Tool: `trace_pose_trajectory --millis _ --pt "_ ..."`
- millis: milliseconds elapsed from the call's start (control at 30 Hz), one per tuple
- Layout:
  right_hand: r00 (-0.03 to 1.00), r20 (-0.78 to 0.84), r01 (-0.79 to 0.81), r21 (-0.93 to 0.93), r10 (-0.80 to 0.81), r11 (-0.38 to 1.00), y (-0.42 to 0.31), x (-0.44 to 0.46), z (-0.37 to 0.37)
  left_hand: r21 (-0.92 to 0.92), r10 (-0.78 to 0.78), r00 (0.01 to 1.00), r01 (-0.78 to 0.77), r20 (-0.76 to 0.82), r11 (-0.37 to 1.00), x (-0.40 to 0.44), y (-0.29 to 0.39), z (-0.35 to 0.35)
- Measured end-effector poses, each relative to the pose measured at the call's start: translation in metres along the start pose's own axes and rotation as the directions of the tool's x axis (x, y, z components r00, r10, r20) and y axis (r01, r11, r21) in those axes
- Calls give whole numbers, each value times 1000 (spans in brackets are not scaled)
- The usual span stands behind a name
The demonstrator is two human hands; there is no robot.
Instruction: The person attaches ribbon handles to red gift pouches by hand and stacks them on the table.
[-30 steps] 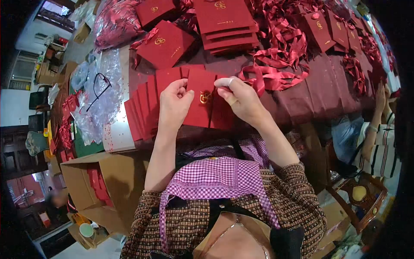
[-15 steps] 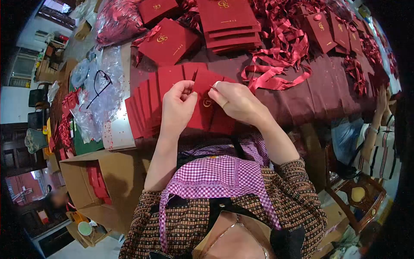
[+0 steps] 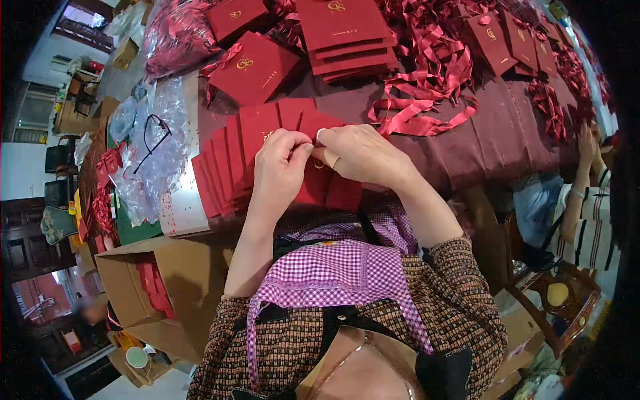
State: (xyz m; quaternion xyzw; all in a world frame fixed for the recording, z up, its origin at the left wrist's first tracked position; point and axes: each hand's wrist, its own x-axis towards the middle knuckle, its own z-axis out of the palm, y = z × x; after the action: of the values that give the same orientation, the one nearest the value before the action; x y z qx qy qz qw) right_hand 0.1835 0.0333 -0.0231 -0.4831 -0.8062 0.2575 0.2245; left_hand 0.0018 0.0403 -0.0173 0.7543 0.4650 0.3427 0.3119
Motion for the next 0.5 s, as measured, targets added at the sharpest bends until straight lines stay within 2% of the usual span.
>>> trace_pose_trajectory --millis 100,167,200,333,400,500 --pt "997 -77 27 85 -20 996 2 -3 4 50 34 998 -31 -48 998 1 -2 -1" --pt "956 -294 90 300 3 950 4 -6 11 35 25 999 -24 -42 999 1 0 -1" --pt "952 -305 106 359 9 927 3 -4 12 21 17 999 -16 -37 1000 0 1 -1" --pt "954 -299 114 304 -19 946 6 -5 16 31 61 998 -60 -20 998 -2 -3 3" --pt "931 -364 98 360 43 928 7 -5 21 -122 -147 987 138 -67 983 -5 1 5" --pt "919 -378 71 442 114 894 7 -6 20 -161 -232 973 226 -18 961 -4 -14 2"
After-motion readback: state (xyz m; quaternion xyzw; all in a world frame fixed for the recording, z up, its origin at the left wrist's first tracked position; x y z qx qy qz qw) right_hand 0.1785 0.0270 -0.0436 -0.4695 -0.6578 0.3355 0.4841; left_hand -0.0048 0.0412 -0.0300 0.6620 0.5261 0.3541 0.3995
